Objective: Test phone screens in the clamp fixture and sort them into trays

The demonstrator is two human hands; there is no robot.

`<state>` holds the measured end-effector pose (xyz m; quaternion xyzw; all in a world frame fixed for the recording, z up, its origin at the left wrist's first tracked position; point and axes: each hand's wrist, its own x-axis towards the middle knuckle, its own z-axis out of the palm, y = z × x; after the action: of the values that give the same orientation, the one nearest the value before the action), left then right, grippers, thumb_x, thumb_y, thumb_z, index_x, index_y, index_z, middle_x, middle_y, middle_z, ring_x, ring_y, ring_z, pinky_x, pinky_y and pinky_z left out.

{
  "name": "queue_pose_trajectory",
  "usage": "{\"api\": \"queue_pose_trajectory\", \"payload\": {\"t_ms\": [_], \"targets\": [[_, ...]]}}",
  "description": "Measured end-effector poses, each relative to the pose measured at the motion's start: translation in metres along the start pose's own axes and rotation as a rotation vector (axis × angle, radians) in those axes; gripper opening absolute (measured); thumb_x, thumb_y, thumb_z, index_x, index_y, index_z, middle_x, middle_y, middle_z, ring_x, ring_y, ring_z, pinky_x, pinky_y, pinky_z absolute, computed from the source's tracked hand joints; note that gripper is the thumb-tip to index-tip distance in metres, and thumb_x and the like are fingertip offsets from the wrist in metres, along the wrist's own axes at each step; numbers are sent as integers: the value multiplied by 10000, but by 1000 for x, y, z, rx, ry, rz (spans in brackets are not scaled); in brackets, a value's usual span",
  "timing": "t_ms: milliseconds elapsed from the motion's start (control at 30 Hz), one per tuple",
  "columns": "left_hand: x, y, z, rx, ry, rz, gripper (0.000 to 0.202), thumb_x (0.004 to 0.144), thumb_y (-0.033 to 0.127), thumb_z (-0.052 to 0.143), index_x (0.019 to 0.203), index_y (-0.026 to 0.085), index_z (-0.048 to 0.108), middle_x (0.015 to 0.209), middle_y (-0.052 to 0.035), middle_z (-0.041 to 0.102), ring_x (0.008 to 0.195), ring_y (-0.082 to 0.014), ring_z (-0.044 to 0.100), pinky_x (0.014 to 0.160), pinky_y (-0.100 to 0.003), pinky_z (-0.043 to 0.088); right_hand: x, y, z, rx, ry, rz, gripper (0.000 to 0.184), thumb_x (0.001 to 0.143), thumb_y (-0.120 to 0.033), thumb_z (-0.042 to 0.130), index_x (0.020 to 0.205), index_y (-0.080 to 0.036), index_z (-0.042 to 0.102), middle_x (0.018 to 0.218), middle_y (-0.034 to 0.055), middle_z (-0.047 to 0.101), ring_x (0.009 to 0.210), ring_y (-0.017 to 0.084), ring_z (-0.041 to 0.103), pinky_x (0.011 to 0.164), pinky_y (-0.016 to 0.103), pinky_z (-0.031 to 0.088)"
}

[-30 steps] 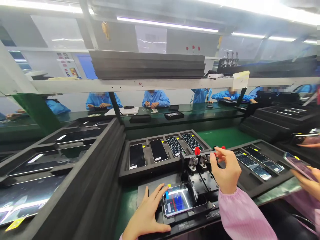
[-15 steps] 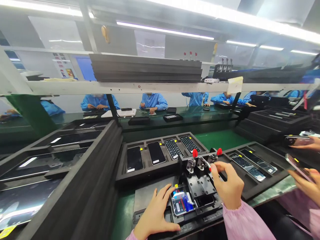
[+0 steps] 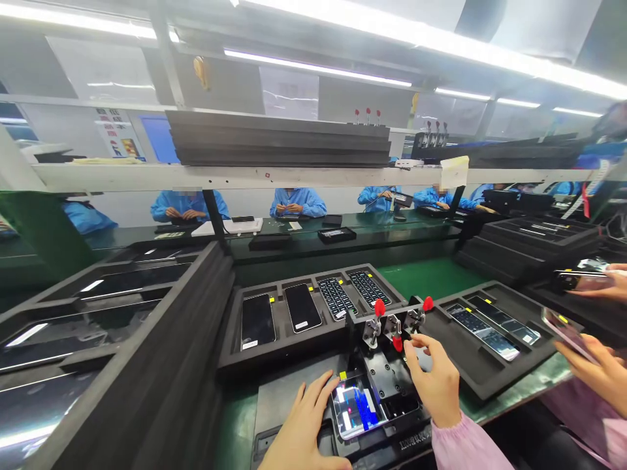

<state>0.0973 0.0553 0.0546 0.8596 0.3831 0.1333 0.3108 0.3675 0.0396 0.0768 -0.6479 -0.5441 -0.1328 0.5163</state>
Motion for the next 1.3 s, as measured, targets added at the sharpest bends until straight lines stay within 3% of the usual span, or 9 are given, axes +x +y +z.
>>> {"api": "queue_pose_trajectory", "payload": {"t_ms": [133,200,333,533,933,1300], "targets": [[1,0,0,8,-5,4,1053,547,521,728,1384,334,118,1474,-39,170,1330,-295,184,1075,-556,73,14,8,8,85,-266,-43,111,800,-335,527,725,-253,524,604,-11,586,517,142,564,500,242,467],[2,0,-2,5,-19,18,1051,562,531,715,1389,327,98,1476,-48,164,1328,-300,190,1074,-560,69,17,9,11,94,-311,-33,97,798,-318,530,724,-261,504,567,-26,565,468,134,547,459,225,458],[2,-1,-4,-4,-60,37,1086,537,582,710,1393,311,99,1480,-63,147,1331,-315,169,1072,-562,71,13,9,11,43,-313,-31,156,801,-303,535,669,-247,473,543,-35,544,448,120,534,452,211,447],[1,-4,2,21,-28,4,1095,536,543,727,1392,321,81,1479,-40,151,1335,-292,164,1084,-539,77,6,7,12,-79,-338,-6,220,804,-384,518,657,-226,479,546,-19,505,494,150,520,502,274,441],[1,-3,5,54,3,5,1092,533,468,745,1389,326,82,1479,-34,151,1335,-268,177,1086,-530,73,3,8,16,-124,-343,38,351,821,-504,450,665,-194,502,559,-29,494,515,106,482,535,227,379],[-1,-2,5,44,0,-21,1080,525,457,747,1386,332,107,1479,-31,155,1331,-302,174,1078,-545,100,4,6,14,-111,-321,25,345,820,-498,454,649,-201,493,541,-23,484,500,120,487,517,245,392]]}}
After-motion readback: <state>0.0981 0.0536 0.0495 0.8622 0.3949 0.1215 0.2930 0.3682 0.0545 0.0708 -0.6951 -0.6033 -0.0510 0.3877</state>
